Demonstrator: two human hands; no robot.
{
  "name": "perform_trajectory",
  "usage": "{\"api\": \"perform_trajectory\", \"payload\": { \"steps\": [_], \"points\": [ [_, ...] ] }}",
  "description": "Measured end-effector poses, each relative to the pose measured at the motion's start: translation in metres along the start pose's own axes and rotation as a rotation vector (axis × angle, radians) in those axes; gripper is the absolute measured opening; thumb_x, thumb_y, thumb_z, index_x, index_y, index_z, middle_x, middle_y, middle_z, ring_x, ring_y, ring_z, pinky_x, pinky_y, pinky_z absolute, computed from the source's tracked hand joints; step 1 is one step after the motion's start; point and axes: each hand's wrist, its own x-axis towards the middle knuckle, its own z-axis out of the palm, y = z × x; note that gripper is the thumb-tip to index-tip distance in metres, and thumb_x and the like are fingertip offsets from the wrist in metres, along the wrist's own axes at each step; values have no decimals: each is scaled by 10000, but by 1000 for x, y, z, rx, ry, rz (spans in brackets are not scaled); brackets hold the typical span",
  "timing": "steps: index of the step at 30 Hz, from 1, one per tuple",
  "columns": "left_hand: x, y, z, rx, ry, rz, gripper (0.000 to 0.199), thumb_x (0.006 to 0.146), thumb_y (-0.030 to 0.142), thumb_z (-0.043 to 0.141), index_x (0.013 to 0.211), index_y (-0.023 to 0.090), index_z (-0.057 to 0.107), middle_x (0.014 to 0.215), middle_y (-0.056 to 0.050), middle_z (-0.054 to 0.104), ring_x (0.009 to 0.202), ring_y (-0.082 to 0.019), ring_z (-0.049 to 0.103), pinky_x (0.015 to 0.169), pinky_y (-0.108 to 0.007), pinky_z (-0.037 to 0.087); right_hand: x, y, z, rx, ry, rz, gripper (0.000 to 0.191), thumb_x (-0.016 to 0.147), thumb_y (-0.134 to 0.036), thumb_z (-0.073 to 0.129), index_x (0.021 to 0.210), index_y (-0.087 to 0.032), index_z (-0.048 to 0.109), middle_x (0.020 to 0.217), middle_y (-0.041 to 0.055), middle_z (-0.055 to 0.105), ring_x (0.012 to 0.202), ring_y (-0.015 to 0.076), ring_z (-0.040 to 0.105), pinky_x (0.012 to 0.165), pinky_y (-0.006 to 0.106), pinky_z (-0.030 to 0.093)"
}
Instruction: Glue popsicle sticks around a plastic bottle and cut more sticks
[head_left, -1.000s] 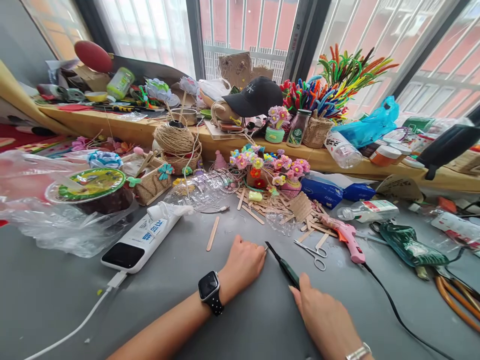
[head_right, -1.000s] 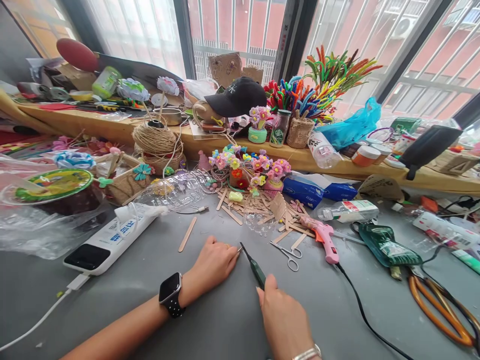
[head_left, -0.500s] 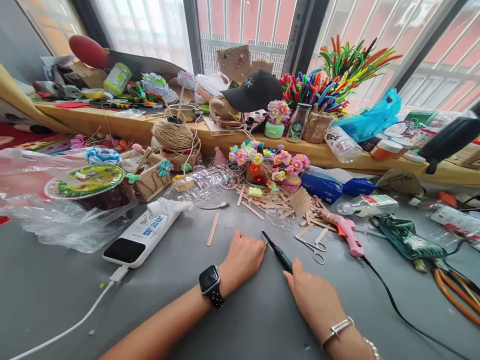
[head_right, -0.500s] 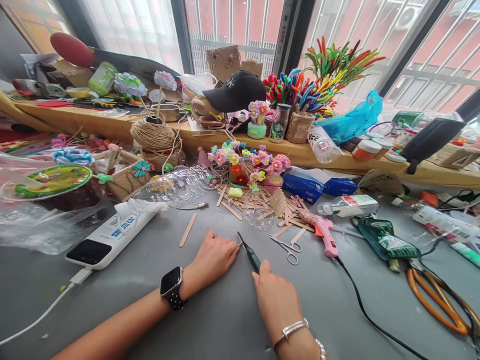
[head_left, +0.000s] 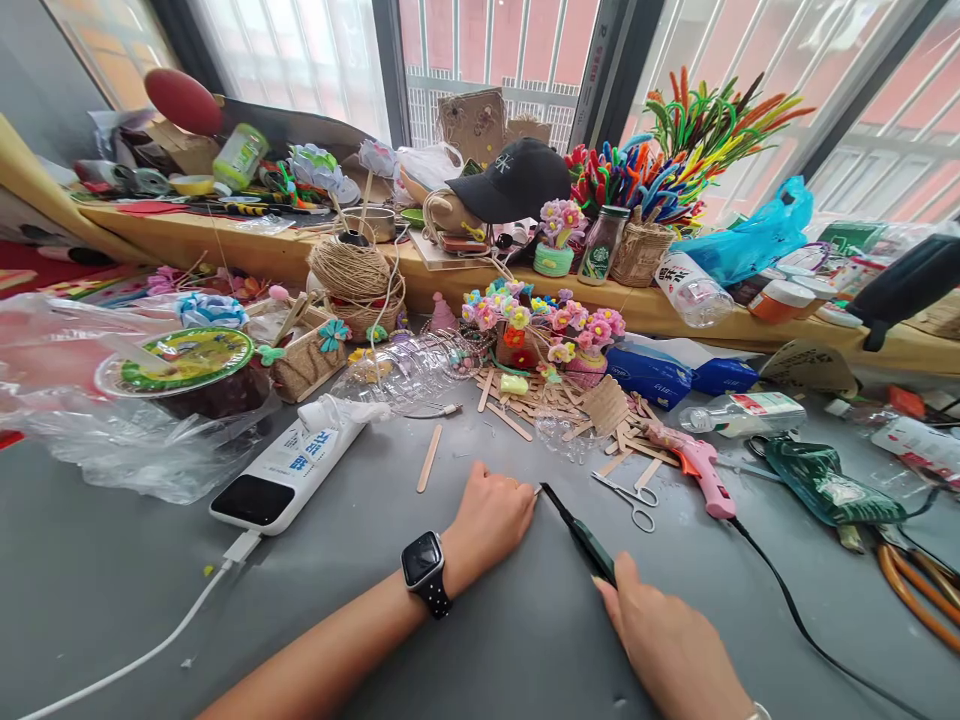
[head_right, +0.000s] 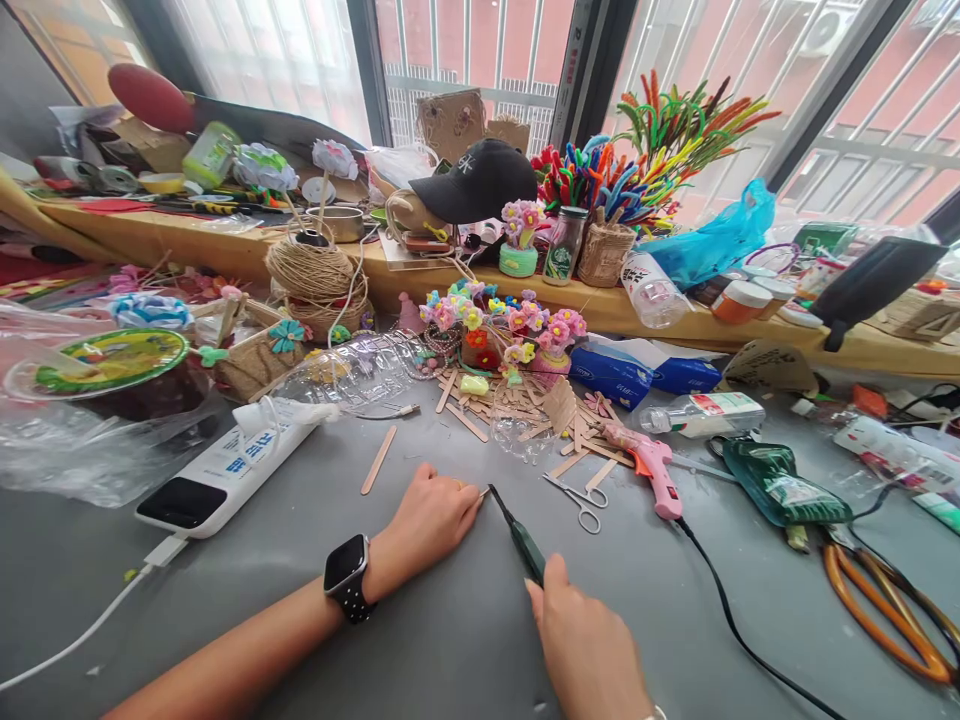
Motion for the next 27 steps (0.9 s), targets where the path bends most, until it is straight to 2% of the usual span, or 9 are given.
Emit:
{"api": "perform_trajectory", "payload": {
  "steps": [2, 5, 8, 14, 17, 21, 24, 27],
  "points": [
    [0, 0, 0, -1, -1, 3, 262, 799, 173, 334, 596, 152, 498, 559, -28, 591, 501, -144, 518, 563, -292, 199, 1, -2, -2, -66, -84, -35, 137, 814, -275, 388, 829, -167, 471, 449, 11, 580, 422, 184, 585, 325, 195, 305],
    [0, 1, -1, -5, -6, -12, 267, 799, 171, 332, 590, 148, 496, 551, -33, 586, 498, -143, 514, 562, -293, 199, 12, -12, -11, -78, -168, -3, 140, 827, -256, 364, 792, -163, 463, 517, 34, 610, 476, 184, 602, 344, 201, 320],
    [0, 2, -2, -1, -11, -18, 282, 805, 171, 318, 582, 151, 489, 545, -32, 579, 494, -142, 506, 556, -293, 196, 23, -17, -21, -66, -178, -12, 137, 829, -260, 357, 774, -175, 449, 522, 25, 608, 477, 179, 601, 348, 201, 311],
    [-1, -2, -1, -75, -17, -30, 299, 821, 203, 296, 581, 154, 467, 547, -11, 556, 490, -118, 455, 567, -290, 202, 16, 4, -34, 31, -252, 70, 243, 841, -366, 276, 753, -205, 435, 538, 26, 612, 505, 221, 597, 360, 242, 299],
    [1, -7, -6, -300, -37, -81, 326, 837, 252, 277, 557, 151, 410, 499, 33, 459, 456, -79, 355, 554, -264, 209, 13, 13, -36, 123, -282, 140, 294, 845, -407, 207, 812, -212, 425, 535, 14, 604, 515, 212, 591, 409, 254, 339],
    [4, -13, -19, -806, -104, -122, 371, 850, 348, 232, 531, 161, 265, 500, 58, 228, 467, -69, 236, 482, -217, 204, 12, 18, -34, 199, -321, 200, 338, 842, -431, 160, 895, -208, 409, 552, 20, 605, 506, 199, 578, 445, 260, 363],
    [3, -15, -28, -1064, -141, -138, 354, 847, 370, 243, 555, 169, 248, 541, 52, 218, 496, -67, 241, 464, -203, 210, 12, 20, -30, 195, -327, 189, 331, 842, -423, 162, 877, -209, 412, 562, 30, 611, 527, 210, 584, 447, 264, 362],
    [2, -15, -31, -1178, -150, -179, 353, 840, 386, 265, 561, 170, 266, 542, 52, 249, 490, -63, 247, 455, -198, 225, 13, 20, -26, 175, -331, 170, 293, 842, -407, 189, 814, -221, 414, 549, 21, 609, 551, 225, 595, 429, 257, 350]
  ]
}}
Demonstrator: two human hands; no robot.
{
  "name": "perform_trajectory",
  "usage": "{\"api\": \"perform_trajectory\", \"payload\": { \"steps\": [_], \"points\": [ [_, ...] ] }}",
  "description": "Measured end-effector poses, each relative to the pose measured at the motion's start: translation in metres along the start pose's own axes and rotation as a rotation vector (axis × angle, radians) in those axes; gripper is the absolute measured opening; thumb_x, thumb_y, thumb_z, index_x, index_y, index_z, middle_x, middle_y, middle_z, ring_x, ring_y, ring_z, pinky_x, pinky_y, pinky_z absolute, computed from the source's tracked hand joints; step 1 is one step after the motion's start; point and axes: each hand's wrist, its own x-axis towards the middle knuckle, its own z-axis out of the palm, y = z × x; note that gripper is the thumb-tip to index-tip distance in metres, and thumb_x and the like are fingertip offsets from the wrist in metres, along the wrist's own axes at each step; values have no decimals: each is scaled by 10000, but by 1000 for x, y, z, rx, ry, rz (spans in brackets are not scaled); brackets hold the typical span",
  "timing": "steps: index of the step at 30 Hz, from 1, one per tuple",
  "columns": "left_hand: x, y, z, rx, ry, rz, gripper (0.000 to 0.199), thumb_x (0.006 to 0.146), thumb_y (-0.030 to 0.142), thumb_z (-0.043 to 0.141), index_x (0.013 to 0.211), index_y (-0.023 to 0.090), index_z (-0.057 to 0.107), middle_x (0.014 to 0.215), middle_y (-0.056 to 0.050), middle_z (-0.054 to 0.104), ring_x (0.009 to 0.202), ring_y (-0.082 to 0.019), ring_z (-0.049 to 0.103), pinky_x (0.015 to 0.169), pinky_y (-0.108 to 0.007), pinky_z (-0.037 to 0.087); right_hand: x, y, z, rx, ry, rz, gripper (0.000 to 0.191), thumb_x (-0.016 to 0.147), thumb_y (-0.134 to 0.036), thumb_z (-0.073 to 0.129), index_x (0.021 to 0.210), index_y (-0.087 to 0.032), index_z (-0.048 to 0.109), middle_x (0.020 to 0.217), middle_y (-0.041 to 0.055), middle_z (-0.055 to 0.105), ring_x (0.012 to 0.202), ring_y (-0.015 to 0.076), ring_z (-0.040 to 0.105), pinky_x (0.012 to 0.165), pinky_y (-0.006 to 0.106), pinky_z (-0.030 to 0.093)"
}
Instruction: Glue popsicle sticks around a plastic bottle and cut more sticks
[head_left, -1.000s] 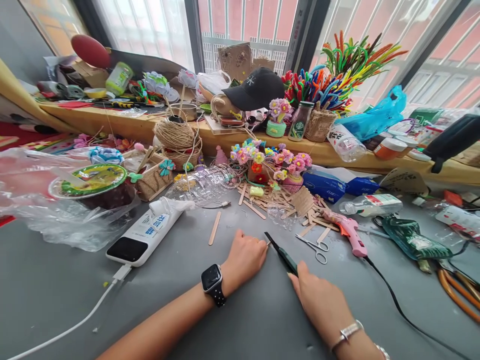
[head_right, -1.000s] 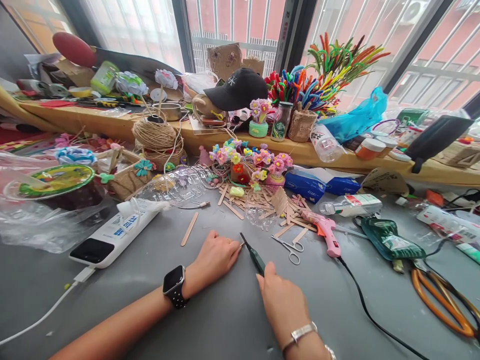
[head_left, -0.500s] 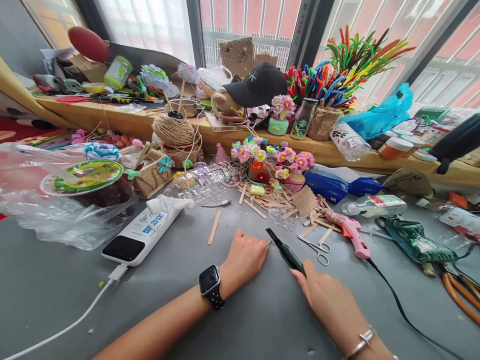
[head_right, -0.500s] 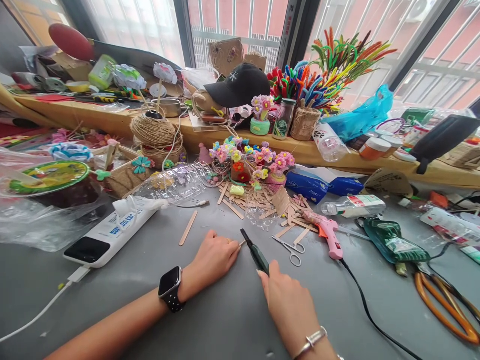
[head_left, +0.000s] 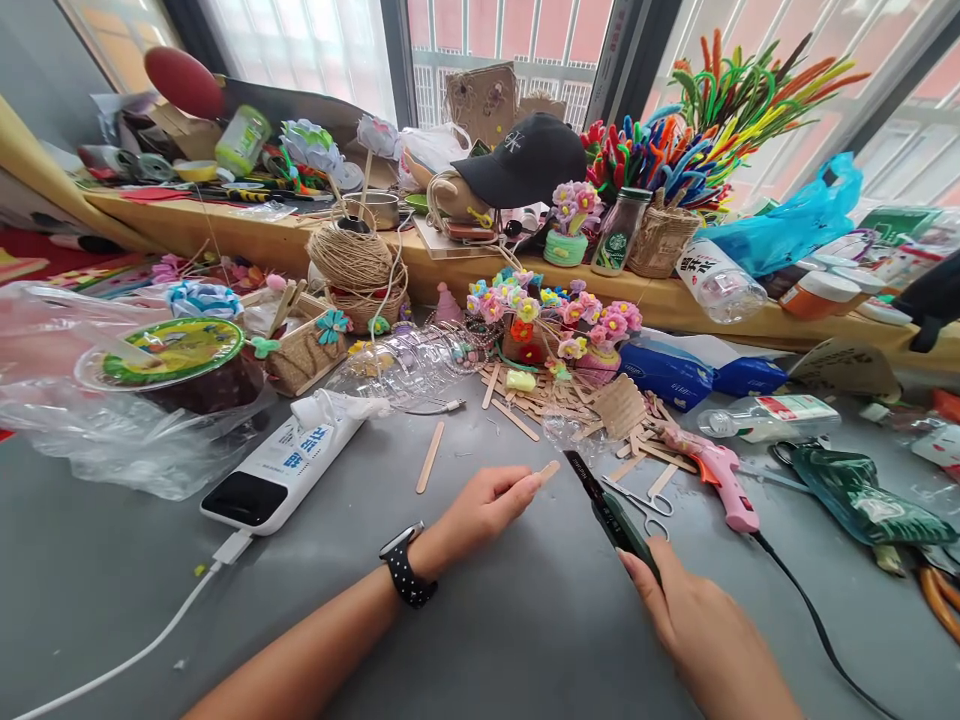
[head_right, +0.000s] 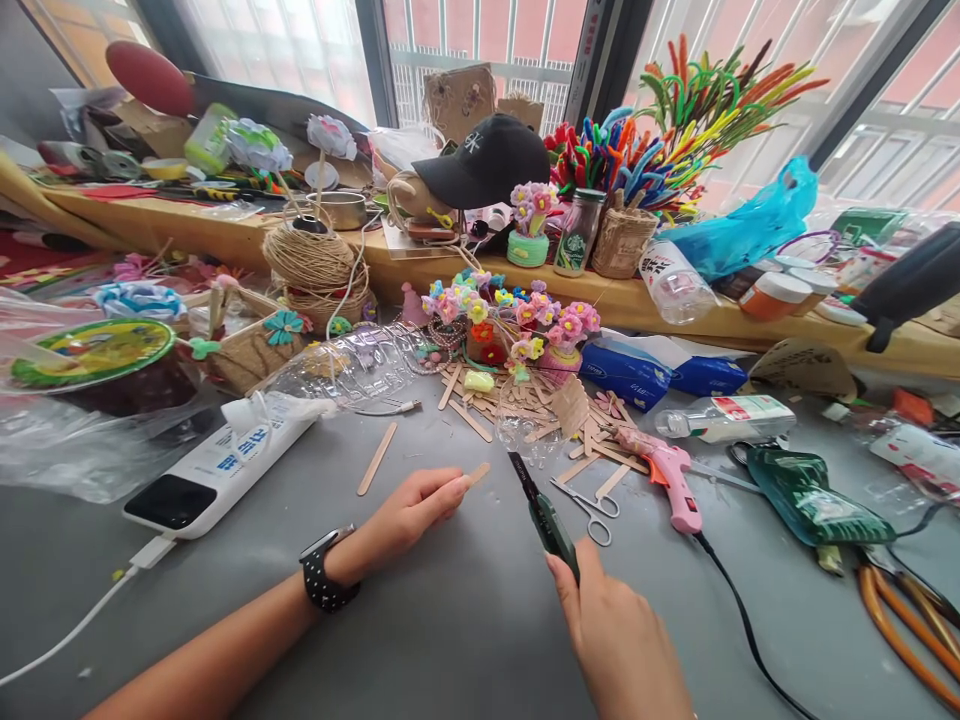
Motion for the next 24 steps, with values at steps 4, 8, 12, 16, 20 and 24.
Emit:
{"api": "perform_trajectory", "payload": {
  "steps": [4, 8, 12, 16, 20, 24],
  "points": [
    [-1, 1, -1, -9, 18, 14, 373, 840, 370, 282, 537, 158, 336, 520, 47, 343, 494, -62, 325, 487, -189, 288, 1, -2, 2, -13, 0, -6, 271, 840, -401, 212, 783, -226, 410, 541, 13, 606, 547, 224, 597, 420, 247, 341],
    [-1, 3, 1, 108, 75, 88, 373, 858, 306, 277, 633, 147, 529, 582, 23, 557, 530, -69, 430, 585, -193, 345, 1, -1, 4, 15, -13, -15, 285, 845, -401, 189, 827, -224, 412, 572, 18, 615, 570, 223, 598, 445, 254, 349],
    [-3, 1, 5, 453, 370, 247, 235, 837, 259, 371, 861, 199, 598, 557, 44, 604, 486, -66, 447, 661, -239, 317, 3, 0, 9, 46, -30, -7, 313, 844, -415, 163, 802, -225, 408, 553, 14, 602, 547, 217, 587, 447, 256, 350],
    [-8, 3, 6, 818, 581, 507, 232, 782, 207, 490, 999, 259, 555, 584, 53, 596, 530, -70, 469, 693, -270, 275, 5, 1, 13, 79, 19, -16, 329, 839, -424, 168, 768, -219, 415, 525, 16, 587, 487, 196, 566, 425, 242, 337],
    [-12, 10, 6, 913, 634, 588, 284, 756, 206, 536, 1035, 261, 529, 612, 58, 593, 549, -64, 477, 707, -265, 274, 6, 2, 15, 119, 34, -19, 349, 831, -443, 168, 765, -216, 425, 478, 4, 556, 453, 183, 553, 396, 224, 323],
    [-12, 13, 6, 914, 673, 584, 291, 739, 198, 558, 1021, 266, 534, 624, 58, 596, 550, -66, 470, 705, -270, 273, 6, 1, 13, 129, 31, -6, 345, 831, -439, 167, 766, -218, 424, 446, -11, 529, 432, 177, 542, 392, 220, 317]
  ]
}}
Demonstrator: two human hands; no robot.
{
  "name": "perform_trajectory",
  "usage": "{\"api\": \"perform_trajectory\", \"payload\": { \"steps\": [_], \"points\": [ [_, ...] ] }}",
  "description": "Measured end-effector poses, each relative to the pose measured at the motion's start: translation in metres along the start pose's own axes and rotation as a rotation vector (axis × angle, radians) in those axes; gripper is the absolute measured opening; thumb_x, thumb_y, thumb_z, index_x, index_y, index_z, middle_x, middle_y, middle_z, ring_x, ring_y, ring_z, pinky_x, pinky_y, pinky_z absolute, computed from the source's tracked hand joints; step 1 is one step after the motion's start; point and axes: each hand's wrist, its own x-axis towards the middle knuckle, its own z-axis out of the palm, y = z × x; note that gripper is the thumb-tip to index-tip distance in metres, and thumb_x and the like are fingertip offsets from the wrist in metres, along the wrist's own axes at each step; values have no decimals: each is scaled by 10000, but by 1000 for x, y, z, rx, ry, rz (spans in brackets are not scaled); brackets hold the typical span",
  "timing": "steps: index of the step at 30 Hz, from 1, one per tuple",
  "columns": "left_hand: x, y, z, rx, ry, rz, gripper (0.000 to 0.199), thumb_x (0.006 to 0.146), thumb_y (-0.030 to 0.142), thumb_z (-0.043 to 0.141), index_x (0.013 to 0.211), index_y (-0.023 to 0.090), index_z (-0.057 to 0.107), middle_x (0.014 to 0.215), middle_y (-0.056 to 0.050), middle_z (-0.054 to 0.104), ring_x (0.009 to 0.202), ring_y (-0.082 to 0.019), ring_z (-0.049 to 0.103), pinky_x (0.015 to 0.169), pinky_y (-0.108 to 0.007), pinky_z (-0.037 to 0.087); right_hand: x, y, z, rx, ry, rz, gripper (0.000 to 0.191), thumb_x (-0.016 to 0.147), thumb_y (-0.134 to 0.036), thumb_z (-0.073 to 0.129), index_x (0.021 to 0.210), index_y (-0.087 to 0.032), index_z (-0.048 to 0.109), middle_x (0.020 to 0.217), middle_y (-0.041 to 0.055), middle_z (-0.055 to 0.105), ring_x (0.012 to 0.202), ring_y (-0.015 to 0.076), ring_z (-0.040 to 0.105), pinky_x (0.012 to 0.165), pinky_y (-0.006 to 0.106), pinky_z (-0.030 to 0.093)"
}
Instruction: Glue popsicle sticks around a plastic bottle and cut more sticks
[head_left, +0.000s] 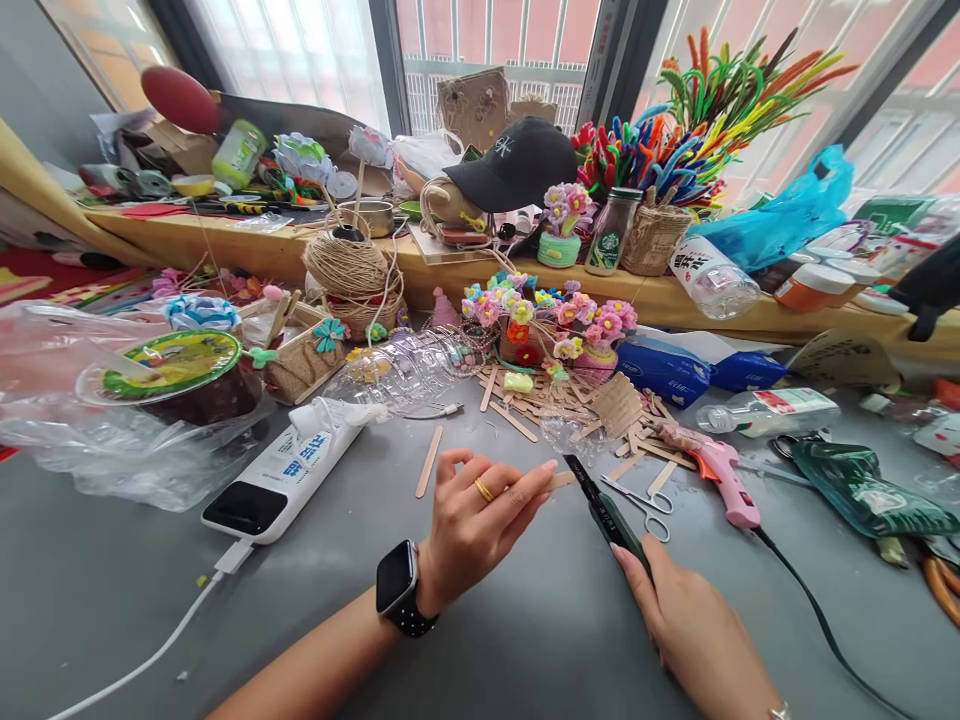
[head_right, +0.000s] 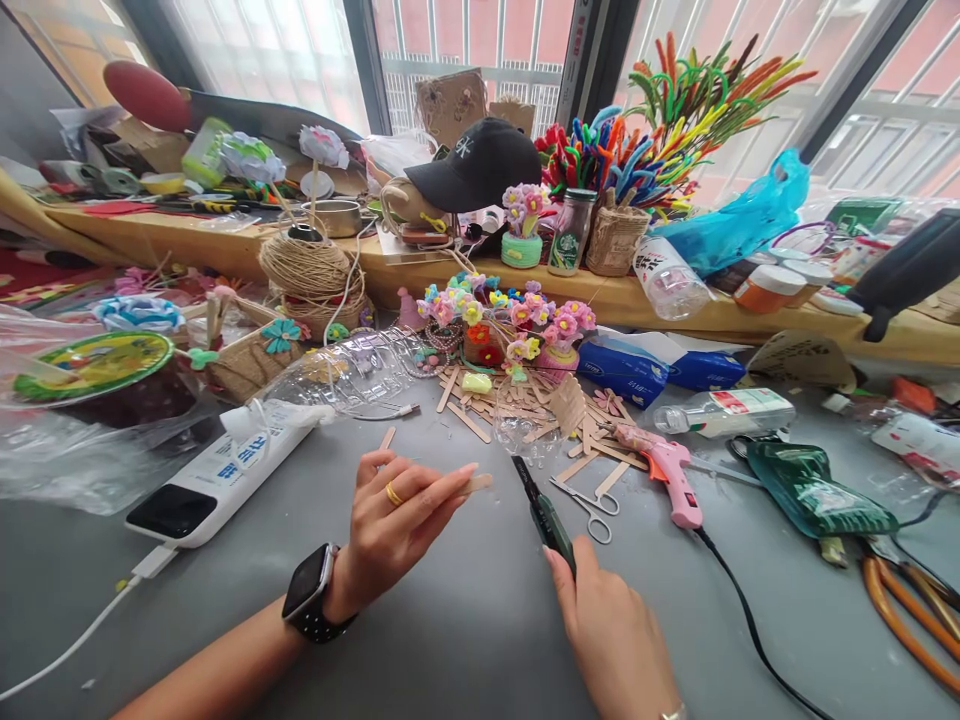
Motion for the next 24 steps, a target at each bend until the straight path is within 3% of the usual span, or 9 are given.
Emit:
{"api": "perform_trajectory", "payload": {
  "steps": [9, 11, 14, 17, 24],
  "points": [
    [0, -2, 1, -24, -24, -25, 230, 754, 204, 532, 976, 260, 548, 639, 52, 596, 573, -73, 486, 714, -277, 279, -1, -2, -2, -12, -55, 30, 337, 839, -430, 153, 775, -218, 408, 442, -11, 530, 457, 191, 554, 422, 234, 324],
    [-1, -5, 4, -20, -109, -41, 118, 780, 236, 489, 848, 235, 585, 655, 38, 590, 583, -75, 490, 697, -271, 286, -1, -2, -2, -25, -49, 23, 337, 843, -423, 152, 772, -216, 409, 468, -1, 551, 477, 196, 564, 425, 235, 325],
    [-5, -11, 15, 50, -348, -54, 285, 825, 282, 379, 617, 173, 541, 613, 4, 550, 558, -94, 475, 578, -253, 289, -1, -3, -2, -70, -7, -20, 319, 847, -407, 174, 760, -214, 413, 522, 15, 585, 517, 209, 581, 423, 239, 321],
    [-11, -15, 26, 138, -528, -71, 315, 840, 273, 316, 609, 162, 497, 579, -11, 523, 534, -121, 474, 506, -258, 271, -2, -4, -1, -113, 45, -60, 285, 848, -382, 214, 774, -213, 431, 544, 16, 600, 528, 211, 589, 411, 239, 312],
    [-16, -13, 32, 207, -684, -30, 303, 841, 236, 298, 629, 154, 497, 572, -40, 538, 551, -156, 510, 483, -257, 288, -8, -16, -1, -208, 63, -117, 230, 851, -345, 253, 816, -214, 438, 568, 5, 617, 529, 212, 602, 385, 246, 311]
  ]
}}
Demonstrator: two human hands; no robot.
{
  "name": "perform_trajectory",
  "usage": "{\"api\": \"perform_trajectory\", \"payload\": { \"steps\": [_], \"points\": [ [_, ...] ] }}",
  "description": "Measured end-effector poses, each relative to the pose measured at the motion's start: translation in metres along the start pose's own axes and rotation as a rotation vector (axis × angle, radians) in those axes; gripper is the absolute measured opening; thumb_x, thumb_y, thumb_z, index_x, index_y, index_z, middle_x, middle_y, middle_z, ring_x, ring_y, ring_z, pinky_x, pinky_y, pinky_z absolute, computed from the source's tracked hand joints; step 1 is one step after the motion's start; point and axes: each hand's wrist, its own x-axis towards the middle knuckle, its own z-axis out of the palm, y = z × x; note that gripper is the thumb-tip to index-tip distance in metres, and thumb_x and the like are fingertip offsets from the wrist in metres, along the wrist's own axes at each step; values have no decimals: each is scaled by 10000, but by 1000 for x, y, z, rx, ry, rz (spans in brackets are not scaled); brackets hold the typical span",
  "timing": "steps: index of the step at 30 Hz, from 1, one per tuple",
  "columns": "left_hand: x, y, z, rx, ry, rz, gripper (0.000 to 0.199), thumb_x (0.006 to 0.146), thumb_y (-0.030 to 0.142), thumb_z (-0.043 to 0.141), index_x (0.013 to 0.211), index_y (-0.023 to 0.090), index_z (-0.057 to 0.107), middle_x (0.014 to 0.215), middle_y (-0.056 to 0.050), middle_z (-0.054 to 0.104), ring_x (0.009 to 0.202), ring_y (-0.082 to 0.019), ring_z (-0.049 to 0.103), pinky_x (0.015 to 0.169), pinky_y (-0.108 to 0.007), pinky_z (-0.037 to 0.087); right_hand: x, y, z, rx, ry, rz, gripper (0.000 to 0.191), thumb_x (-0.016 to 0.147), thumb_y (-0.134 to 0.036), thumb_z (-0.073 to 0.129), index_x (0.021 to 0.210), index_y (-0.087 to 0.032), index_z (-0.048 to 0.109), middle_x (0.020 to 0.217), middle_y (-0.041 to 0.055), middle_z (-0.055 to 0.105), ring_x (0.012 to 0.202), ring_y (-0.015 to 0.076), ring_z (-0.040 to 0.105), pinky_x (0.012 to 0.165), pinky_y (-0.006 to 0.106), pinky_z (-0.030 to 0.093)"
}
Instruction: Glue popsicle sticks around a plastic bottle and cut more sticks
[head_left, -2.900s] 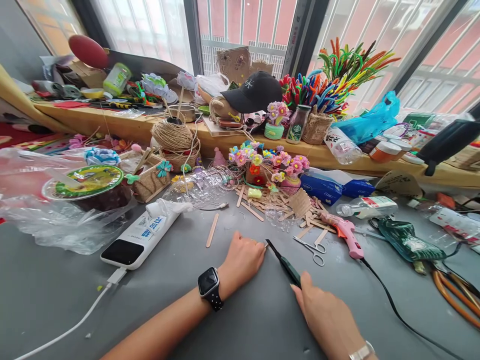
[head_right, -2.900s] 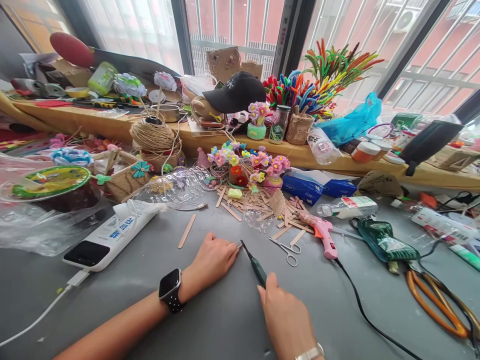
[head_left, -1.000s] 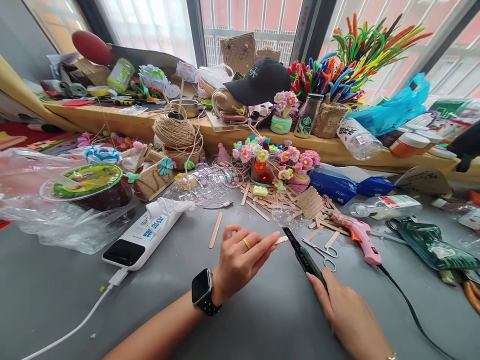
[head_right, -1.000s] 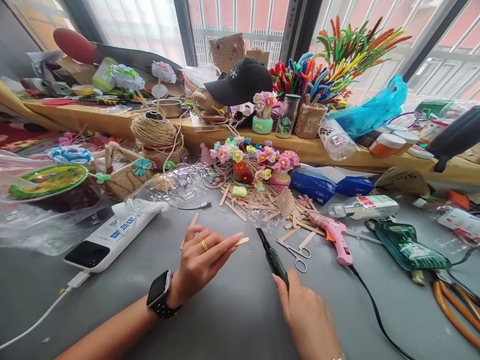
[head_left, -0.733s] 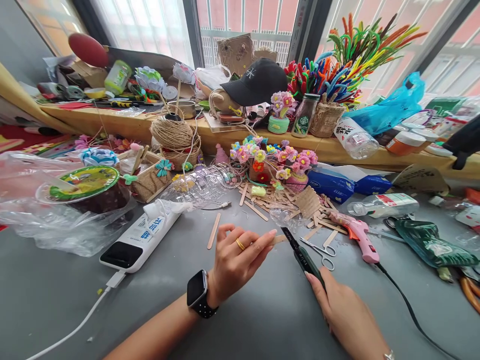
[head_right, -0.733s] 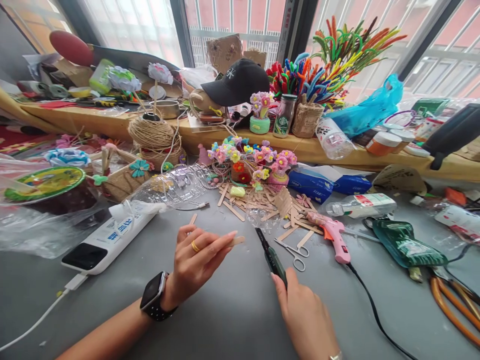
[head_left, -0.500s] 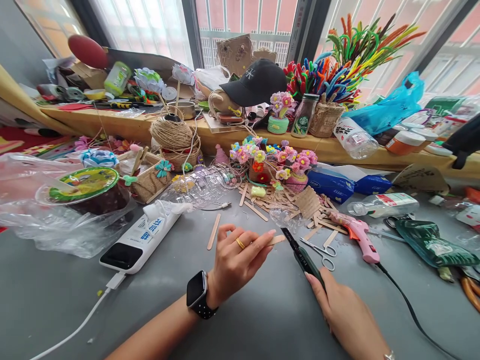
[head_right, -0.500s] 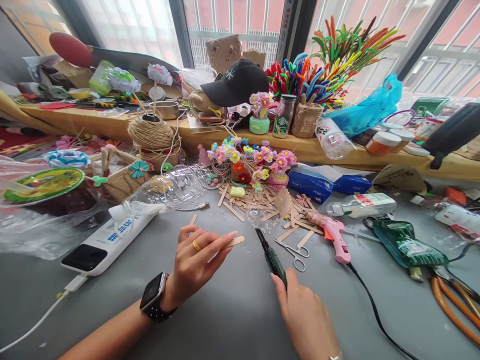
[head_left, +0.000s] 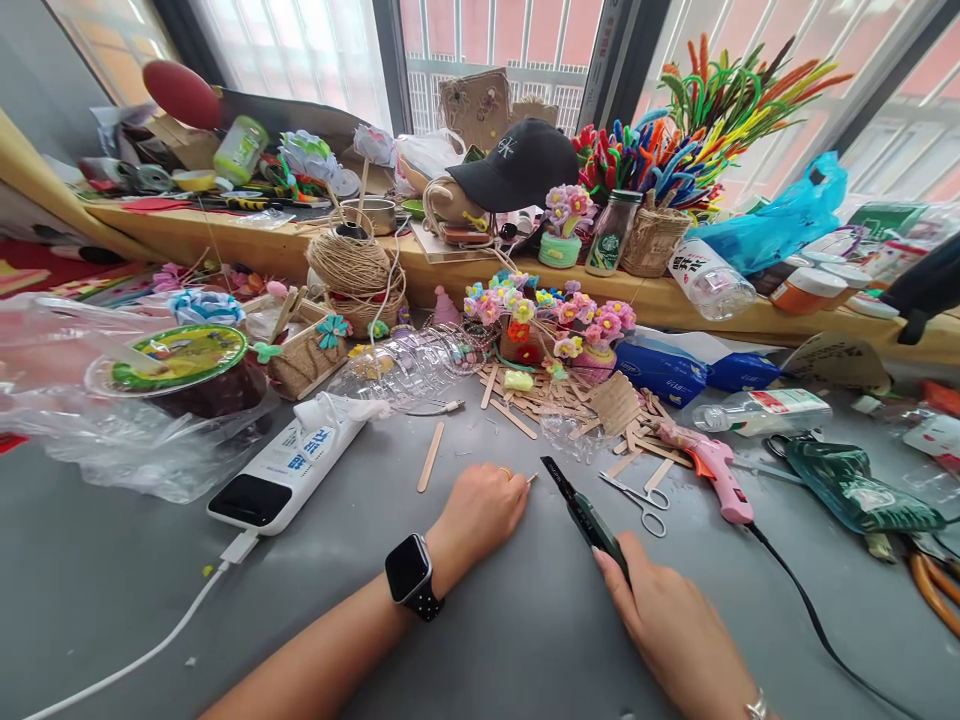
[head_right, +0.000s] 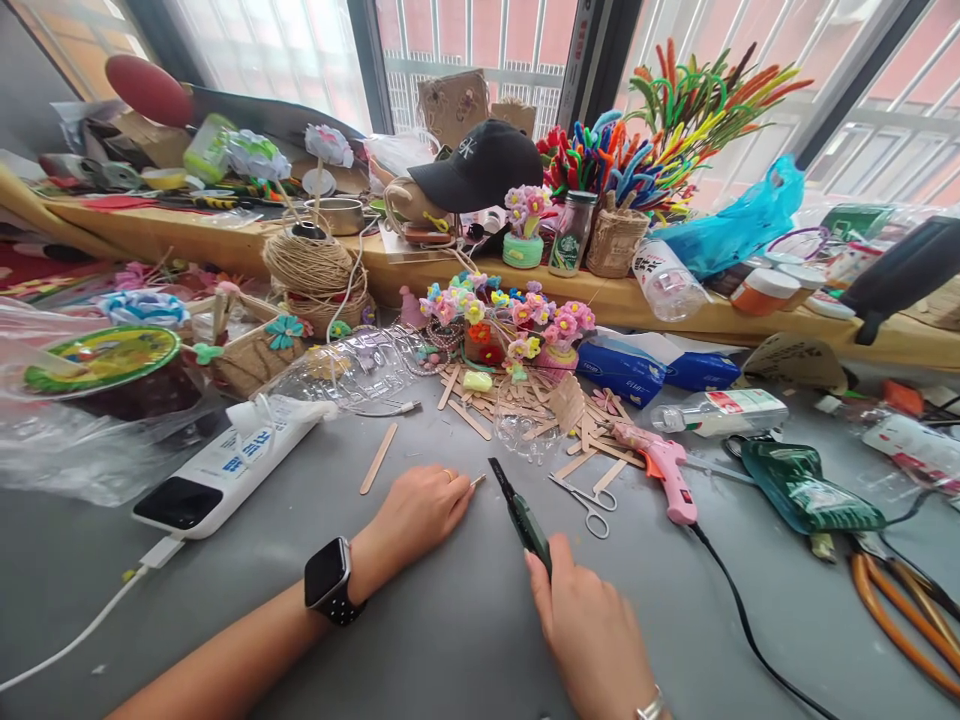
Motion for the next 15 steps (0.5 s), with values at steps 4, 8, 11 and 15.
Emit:
{"api": "perform_trajectory", "payload": {
  "steps": [4, 8, 11, 15],
  "points": [
    [0, 1, -3, 8, -26, -1, 286, 833, 220, 313, 626, 154, 500, 579, -40, 549, 561, -161, 516, 489, -258, 296, 1, -10, 0, -52, 16, -36, 221, 852, -330, 270, 777, -207, 438, 544, 3, 616, 500, 216, 599, 363, 247, 304],
    [0, 0, -3, 16, -29, -2, 278, 827, 222, 315, 631, 163, 502, 585, -33, 553, 561, -167, 523, 480, -262, 290, 3, -15, 1, -105, 33, -43, 216, 849, -324, 287, 769, -201, 446, 527, 6, 615, 481, 214, 597, 346, 236, 304],
    [0, 0, -3, 23, -24, -4, 280, 826, 229, 312, 634, 169, 506, 578, -31, 548, 556, -168, 525, 472, -261, 286, 3, -15, 1, -135, 45, -51, 211, 847, -319, 298, 767, -199, 452, 515, 4, 611, 468, 211, 593, 340, 236, 315],
    [0, 0, -4, 12, -31, -7, 293, 826, 223, 302, 626, 165, 507, 569, -34, 546, 551, -168, 526, 470, -260, 287, 3, -15, 1, -133, 50, -61, 215, 849, -314, 292, 774, -198, 456, 518, 2, 610, 467, 206, 593, 342, 241, 333]
  ]
}}
